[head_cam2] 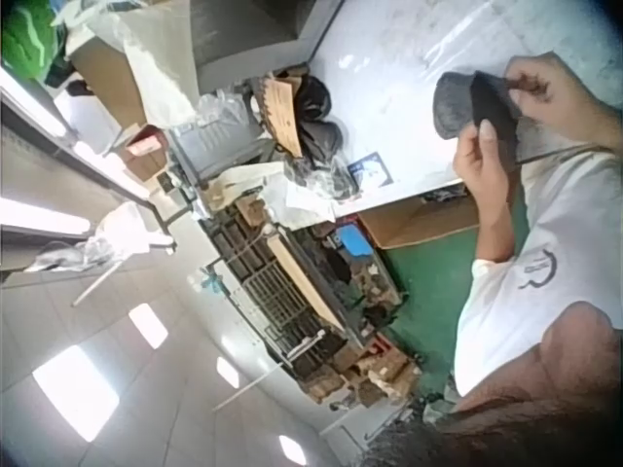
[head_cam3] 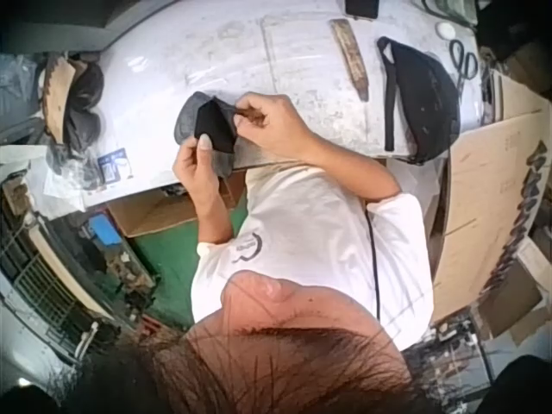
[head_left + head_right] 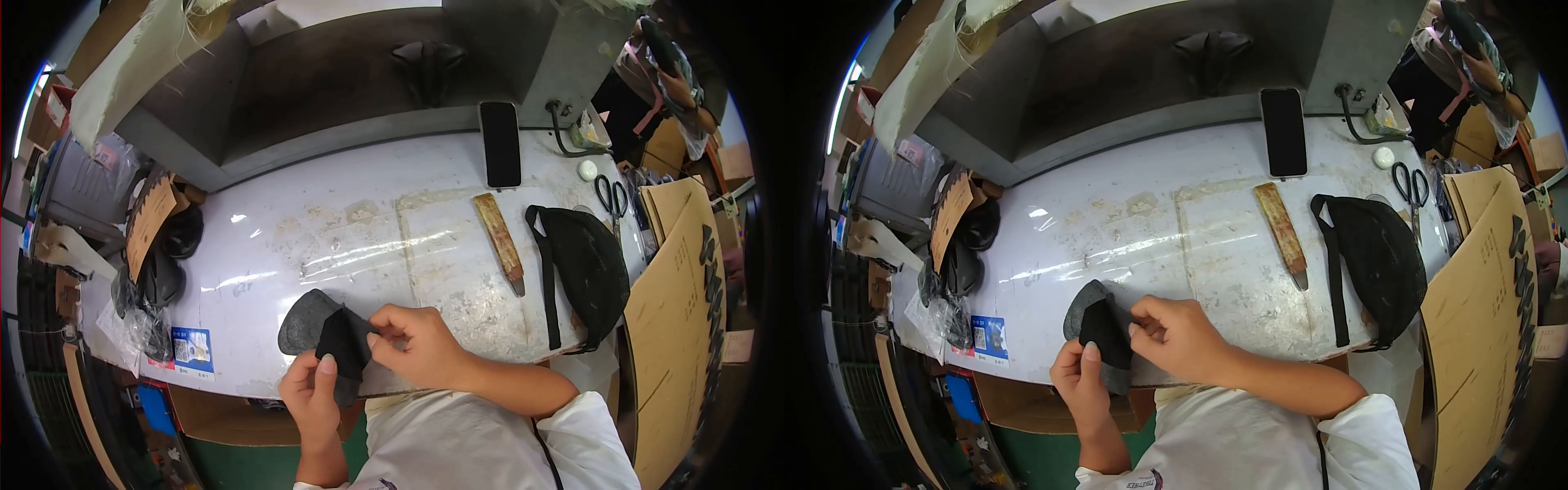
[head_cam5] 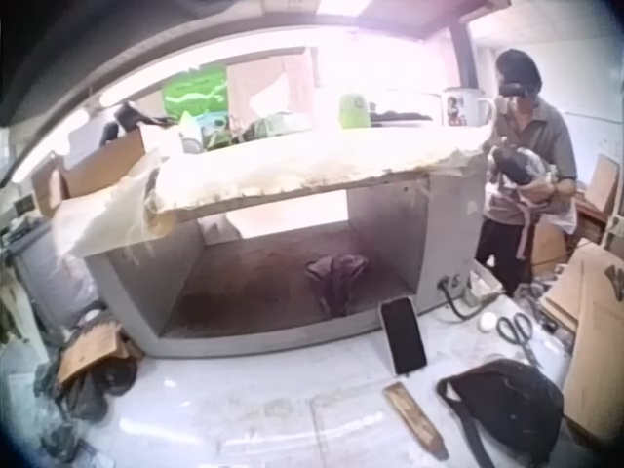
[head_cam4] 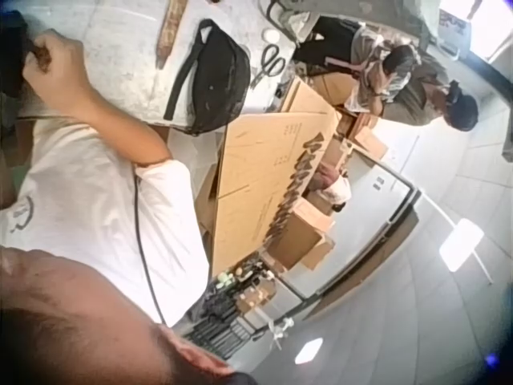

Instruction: The recorder is manually fitting and adjusting black covers onto bicycle saddle frames at a workstation.

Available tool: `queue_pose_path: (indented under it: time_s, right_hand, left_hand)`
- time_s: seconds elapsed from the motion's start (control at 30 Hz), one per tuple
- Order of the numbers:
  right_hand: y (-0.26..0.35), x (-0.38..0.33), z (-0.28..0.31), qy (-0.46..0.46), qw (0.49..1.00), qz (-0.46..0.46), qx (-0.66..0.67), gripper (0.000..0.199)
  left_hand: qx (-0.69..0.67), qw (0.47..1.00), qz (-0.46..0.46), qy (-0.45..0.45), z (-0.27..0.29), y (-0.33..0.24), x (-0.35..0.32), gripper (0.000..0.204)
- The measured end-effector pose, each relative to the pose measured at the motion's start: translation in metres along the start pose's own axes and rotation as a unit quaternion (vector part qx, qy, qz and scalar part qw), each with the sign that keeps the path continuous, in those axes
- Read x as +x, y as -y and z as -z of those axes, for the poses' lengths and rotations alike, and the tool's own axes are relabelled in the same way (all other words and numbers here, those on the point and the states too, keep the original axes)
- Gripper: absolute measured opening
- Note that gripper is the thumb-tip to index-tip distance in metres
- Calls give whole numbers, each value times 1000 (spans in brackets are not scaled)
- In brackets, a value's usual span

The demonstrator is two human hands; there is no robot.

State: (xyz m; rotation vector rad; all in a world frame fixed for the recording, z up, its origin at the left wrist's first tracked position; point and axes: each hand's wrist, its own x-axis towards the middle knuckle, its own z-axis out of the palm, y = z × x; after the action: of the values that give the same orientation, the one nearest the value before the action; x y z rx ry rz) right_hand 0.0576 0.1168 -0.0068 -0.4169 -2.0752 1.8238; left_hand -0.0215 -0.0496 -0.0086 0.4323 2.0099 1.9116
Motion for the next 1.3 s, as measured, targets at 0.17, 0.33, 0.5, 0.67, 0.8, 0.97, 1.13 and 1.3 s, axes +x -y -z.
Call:
queue_pose_path:
  time_s: [0.17, 0.33, 0.5, 0.67, 0.8, 0.97, 1.13, 1.3]
  right_hand:
    - [6, -2, -1, 22, 999, 26, 20, 14]
    - [-1, -4, 0, 27, 999, 30, -27, 18]
    - [5, -4, 2, 33, 999, 29, 31, 17]
    - [1, -3, 3, 43, 999, 10, 23, 18]
    - [-11, -7, 8, 55, 998, 2, 22, 13]
    - [-4, -11, 11, 61, 995, -32, 68, 12]
    - [-6, -12, 10, 59, 989, -101, 94, 20]
    - [-24, -9, 16, 46, 987, -120, 101, 21]
  left_hand:
    - [6, 1000, -21, 18, -3, 4, 3, 14]
    - [63, 995, -62, 49, -6, 1, 3, 14]
    - [4, 997, -44, 63, -5, 4, 6, 16]
    - [78, 989, -108, 69, -12, 9, 8, 16]
    - [115, 985, -105, 80, -17, 5, 6, 20]
    - [167, 969, -159, 92, -17, 9, 3, 10]
    - [183, 961, -167, 119, -19, 9, 5, 11]
    - [139, 971, -134, 143, -22, 15, 13, 7]
